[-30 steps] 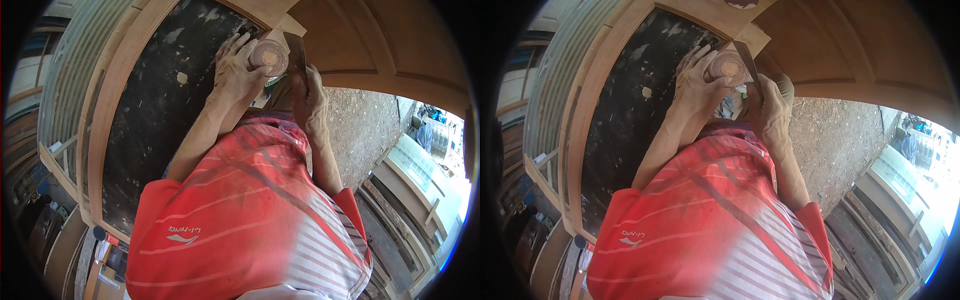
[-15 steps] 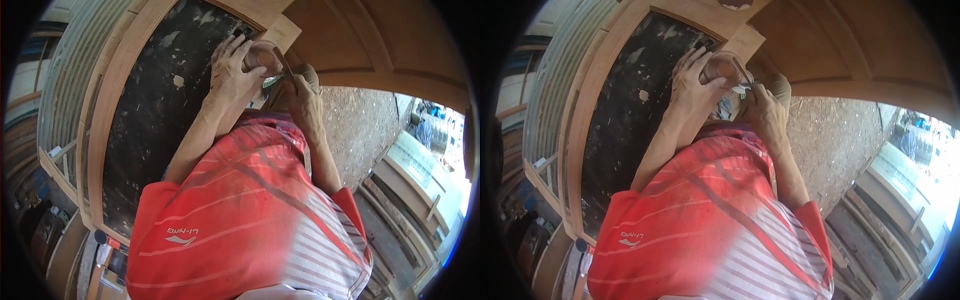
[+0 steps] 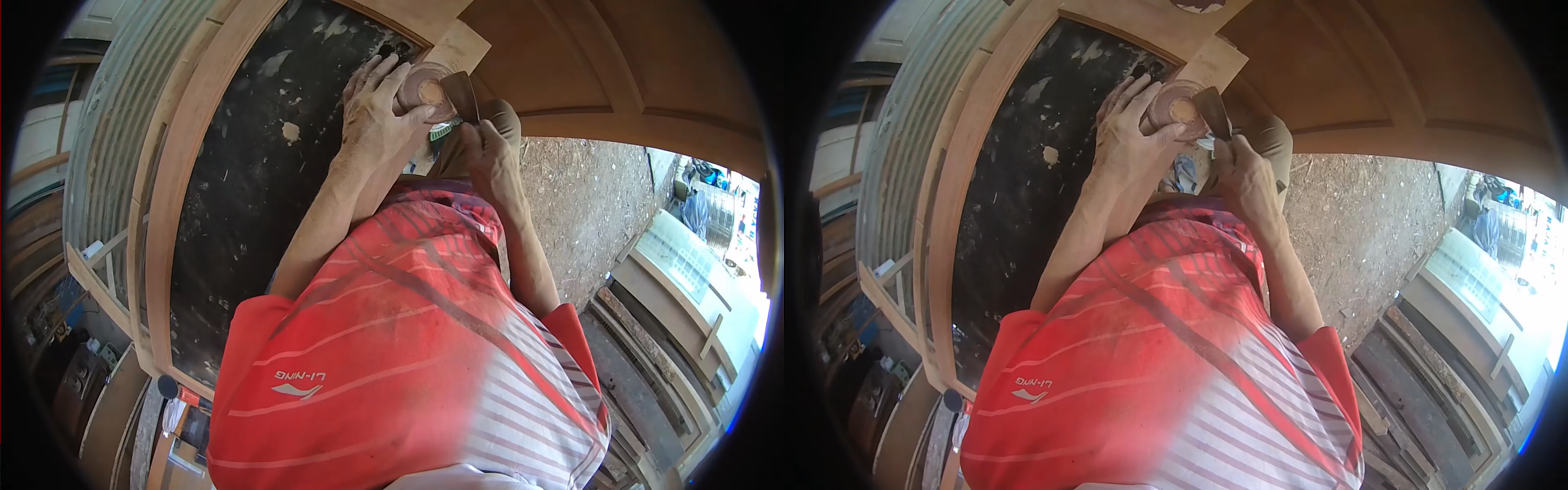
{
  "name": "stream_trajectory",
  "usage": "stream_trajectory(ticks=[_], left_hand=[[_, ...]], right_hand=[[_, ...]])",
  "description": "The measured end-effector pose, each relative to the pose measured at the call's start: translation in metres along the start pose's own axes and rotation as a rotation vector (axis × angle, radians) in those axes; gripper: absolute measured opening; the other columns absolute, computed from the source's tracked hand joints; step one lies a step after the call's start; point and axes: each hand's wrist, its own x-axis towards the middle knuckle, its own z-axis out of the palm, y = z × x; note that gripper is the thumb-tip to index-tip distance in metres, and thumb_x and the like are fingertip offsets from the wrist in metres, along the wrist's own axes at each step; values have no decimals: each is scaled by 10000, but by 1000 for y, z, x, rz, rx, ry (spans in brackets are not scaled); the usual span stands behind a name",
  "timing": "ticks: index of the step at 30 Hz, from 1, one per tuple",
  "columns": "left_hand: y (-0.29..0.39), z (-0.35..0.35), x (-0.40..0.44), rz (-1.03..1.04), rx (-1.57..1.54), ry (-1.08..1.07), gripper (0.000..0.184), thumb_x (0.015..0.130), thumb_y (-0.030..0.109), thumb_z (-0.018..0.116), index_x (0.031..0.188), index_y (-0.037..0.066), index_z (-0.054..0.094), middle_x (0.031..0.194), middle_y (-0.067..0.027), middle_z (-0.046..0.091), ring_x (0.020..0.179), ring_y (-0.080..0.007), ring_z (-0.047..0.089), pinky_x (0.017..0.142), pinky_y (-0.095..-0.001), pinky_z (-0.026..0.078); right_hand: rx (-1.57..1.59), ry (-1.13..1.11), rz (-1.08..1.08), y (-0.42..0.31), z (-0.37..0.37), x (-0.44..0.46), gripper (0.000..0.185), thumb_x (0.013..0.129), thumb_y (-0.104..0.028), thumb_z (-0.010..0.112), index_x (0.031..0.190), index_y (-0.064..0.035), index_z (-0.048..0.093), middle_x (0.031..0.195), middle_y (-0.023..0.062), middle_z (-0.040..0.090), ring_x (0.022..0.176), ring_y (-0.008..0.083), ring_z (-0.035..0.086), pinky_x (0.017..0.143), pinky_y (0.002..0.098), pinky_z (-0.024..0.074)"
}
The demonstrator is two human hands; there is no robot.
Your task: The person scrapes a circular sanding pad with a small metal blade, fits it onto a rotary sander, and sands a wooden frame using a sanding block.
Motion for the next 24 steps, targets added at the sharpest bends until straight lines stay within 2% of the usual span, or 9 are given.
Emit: stream_trajectory(ticks=[2,4,7,10,13,16,20,22,24], left_hand=[[-2,1,-1,3,-3,16,750,838,405,911,1461,65,671,1576,-159,590,1542,-344,455,1311,-502,286],[-2,-1,-5,-10,13,9,750,841,405,909,1470,76,667,1577,-162,589,1541,-345,457,1310,-508,289],[-1,-1,-1,16,8,21,730,855,397,897,1482,103,666,1577,-153,597,1529,-348,472,1297,-501,318],[-1,-1,2,40,63,30,704,882,386,864,1500,124,653,1595,-163,577,1533,-359,463,1292,-507,327],[-2,0,-1,65,112,18,701,901,399,824,1504,97,630,1597,-212,554,1535,-401,447,1301,-531,295],[2,6,1,73,155,19,730,910,464,799,1506,82,620,1615,-247,521,1543,-433,424,1303,-553,274],[12,3,4,13,128,-7,763,925,522,782,1533,94,610,1647,-262,478,1558,-457,393,1305,-574,254],[9,5,3,25,125,2,720,927,448,798,1543,121,614,1651,-240,483,1562,-448,392,1308,-566,254],[7,7,0,28,125,-6,701,933,412,804,1551,140,617,1659,-226,482,1568,-440,386,1311,-560,250]], right_hand=[[98,147,-46,-1,0,9,254,1094,-255,645,1016,-13,639,827,237,640,759,424,630,714,483,504],[181,134,136,-13,-8,4,310,1108,-281,614,983,1,634,812,250,631,722,399,601,704,476,497],[-36,-45,20,0,-4,1,302,1104,-296,619,1032,-7,667,828,226,642,758,367,620,739,471,511],[117,11,202,-12,-21,-3,309,1099,-289,615,1183,-3,696,902,220,677,852,346,676,793,457,531],[74,57,107,6,-19,-11,364,1095,-243,635,1371,-9,673,855,93,635,746,152,576,675,361,492],[54,147,0,13,-11,-15,448,1095,-193,618,1514,-37,593,884,83,643,760,146,579,693,346,504],[86,89,-12,-11,-17,-11,532,1070,-127,607,1583,-9,527,1193,237,665,969,275,679,899,396,559],[127,18,166,-29,-26,-11,552,1067,-113,603,1602,-13,512,1273,256,660,1009,274,684,908,391,559],[171,159,46,-17,-16,-7,559,1070,-106,596,1614,-20,501,1279,261,680,998,252,687,906,380,560]])
